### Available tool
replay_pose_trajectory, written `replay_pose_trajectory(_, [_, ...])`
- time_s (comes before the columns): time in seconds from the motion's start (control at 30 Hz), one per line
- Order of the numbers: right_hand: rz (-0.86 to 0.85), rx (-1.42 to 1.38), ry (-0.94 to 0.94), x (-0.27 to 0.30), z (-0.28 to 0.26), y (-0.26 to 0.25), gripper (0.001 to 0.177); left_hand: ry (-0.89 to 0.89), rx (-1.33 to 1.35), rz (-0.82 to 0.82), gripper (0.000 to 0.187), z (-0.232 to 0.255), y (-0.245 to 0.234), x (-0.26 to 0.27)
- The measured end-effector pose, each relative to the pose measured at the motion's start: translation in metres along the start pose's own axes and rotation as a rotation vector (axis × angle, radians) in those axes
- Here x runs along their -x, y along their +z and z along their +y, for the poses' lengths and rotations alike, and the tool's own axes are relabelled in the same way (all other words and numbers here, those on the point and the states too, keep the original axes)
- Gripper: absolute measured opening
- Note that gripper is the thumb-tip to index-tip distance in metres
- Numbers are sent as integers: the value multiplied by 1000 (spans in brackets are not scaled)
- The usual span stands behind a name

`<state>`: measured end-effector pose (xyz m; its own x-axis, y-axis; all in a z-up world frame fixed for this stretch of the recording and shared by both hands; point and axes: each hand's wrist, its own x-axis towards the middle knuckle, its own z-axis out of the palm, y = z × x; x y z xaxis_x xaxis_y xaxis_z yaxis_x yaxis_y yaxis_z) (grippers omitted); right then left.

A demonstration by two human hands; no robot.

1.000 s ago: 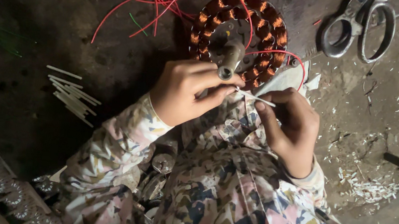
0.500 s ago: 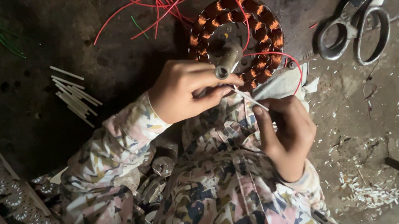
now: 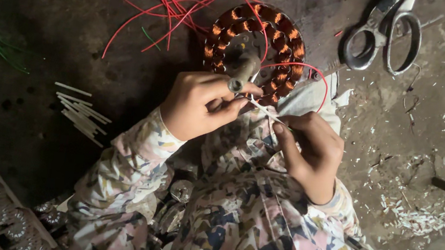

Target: The person inserts white plastic tubes into slots of a copper-wound stator, then twists and secures red and green wires around the central shaft. Shears are used to trim excess wire. The work is performed on a cluttered metal workbench with multiple stators and loose wires visible.

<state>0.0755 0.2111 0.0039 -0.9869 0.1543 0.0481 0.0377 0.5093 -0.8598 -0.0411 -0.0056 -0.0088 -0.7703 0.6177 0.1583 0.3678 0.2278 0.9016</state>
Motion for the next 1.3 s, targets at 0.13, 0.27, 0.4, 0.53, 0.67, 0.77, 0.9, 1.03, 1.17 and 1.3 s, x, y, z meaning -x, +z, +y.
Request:
replay_pose_trajectory(0.13, [36,-51,-55,-1,4,6,7,20,7,28,26,-1,2,0])
replay_pose_trajectory(0.27, [74,6,-61,2,4,13,10,-16,-5,41,22,-2,4,1])
replay_pose_trajectory(0.4, [76,49,-69,-2,-2,14,11,3,7,46,21,-4,4,1])
replay_pose_trajectory(0.53, [-52,97,-123,-8,-11,-11,17,3,2,45,21,-1,3,1])
replay_pose_trajectory(0.67, [-79,509,-353,-1,-20,-48,22,-17,34,36,20,3,0,1])
replay_pose_trajectory(0.77, [-207,281,-55,5,-20,-65,18,2,59,51,19,4,0,1])
replay_pose_trajectory(0.9, [-101,206,-155,16,-14,-59,18,15,89,73,12,4,3,1])
replay_pose_trajectory(1.03, [-83,134,-528,13,-2,-32,23,56,135,88,8,4,1,0])
replay_pose_trajectory(1.17, [-115,215,-746,5,0,-14,25,20,87,68,15,4,0,-1])
replay_pose_trajectory(1.3, [-65,277,-732,5,-5,-9,25,13,86,55,18,3,0,0])
